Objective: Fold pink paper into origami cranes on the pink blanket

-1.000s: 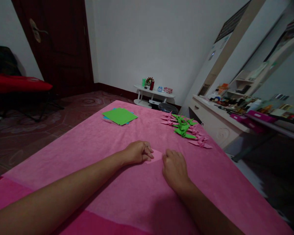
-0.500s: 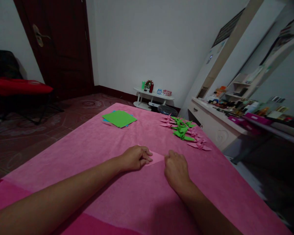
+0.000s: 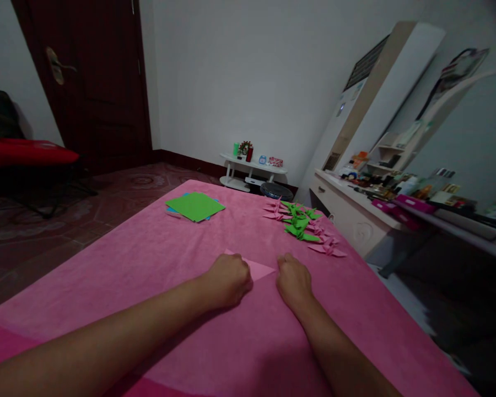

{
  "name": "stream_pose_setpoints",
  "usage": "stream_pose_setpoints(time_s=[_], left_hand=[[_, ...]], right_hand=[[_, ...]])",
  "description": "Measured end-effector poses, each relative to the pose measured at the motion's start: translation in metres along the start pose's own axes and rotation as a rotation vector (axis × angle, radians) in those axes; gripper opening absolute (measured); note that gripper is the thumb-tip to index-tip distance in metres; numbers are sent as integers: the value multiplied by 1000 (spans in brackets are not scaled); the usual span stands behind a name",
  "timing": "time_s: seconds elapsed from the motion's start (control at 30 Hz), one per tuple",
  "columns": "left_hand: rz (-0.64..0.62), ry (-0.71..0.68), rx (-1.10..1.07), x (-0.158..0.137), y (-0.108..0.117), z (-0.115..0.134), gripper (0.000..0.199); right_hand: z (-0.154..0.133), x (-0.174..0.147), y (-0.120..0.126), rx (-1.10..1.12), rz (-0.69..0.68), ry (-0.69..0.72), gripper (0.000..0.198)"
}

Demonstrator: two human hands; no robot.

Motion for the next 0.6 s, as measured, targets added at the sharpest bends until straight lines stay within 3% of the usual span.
stream_pose_setpoints(time_s=[0.13,0.3,0.37,0.43,0.53,0.6], left_hand=[[-208,-153,219,21,-13,29,9],[-184,-44,218,32,-21,32,12],[-73,101,145,30,-10,19,15],[155,265,-39,25,10,1,17],[587,456,-626,14,32,-24,31],[701,563,-1079,10,24,-34,46]], right_hand=[[1,-4,-1,33,3,-14,28],[6,-2,-3,131,-18,-28,35],[12,1,-6,254,-26,-72,38],[21,6,-11,457,-33,-150,41],[33,14,-22,776,-27,-257,46],[37,17,-25,856,24,-248,48]])
Point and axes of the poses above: each hand's wrist, its own x-axis towards the middle knuckle, its own y-axis out of the back of the hand, z = x × y, the point moved 5 cm from there along x, towards the middle knuckle, and after that the axes turned 15 degrees about -y, right-handed, at the moved point
